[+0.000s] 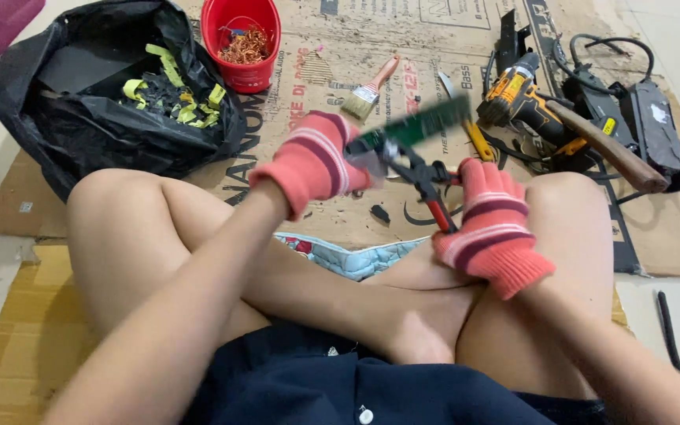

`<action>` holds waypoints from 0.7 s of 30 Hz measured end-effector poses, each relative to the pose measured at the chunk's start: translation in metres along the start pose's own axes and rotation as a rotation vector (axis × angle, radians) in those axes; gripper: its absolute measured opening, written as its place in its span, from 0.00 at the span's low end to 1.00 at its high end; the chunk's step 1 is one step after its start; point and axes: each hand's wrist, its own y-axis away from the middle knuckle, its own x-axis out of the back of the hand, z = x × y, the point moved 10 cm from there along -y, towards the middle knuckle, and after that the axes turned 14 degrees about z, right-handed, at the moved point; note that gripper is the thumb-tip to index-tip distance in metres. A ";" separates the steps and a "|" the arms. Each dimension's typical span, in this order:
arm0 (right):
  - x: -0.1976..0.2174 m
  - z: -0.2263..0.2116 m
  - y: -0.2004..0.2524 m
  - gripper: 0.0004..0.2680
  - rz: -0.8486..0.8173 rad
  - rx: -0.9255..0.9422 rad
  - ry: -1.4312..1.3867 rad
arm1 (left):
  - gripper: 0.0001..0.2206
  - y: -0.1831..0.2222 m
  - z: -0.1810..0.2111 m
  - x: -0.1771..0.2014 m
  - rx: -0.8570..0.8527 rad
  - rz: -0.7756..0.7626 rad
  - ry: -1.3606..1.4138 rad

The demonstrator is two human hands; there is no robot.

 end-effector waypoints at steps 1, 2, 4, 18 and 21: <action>-0.001 0.001 0.002 0.29 -0.194 -0.304 -0.093 | 0.17 -0.004 0.001 0.004 0.015 0.135 -0.035; -0.002 -0.004 0.014 0.28 -0.385 -0.610 -0.186 | 0.18 -0.005 0.003 0.008 0.030 0.271 -0.070; -0.006 -0.014 0.021 0.30 -0.446 -0.749 -0.304 | 0.18 -0.006 0.007 0.006 -0.005 0.299 -0.064; -0.103 -0.029 0.054 0.18 -0.749 -1.319 -1.416 | 0.17 -0.010 0.011 0.013 -0.503 0.548 0.003; -0.118 -0.034 0.070 0.21 -0.935 -1.269 -1.524 | 0.17 -0.001 -0.001 0.015 -0.601 0.603 0.013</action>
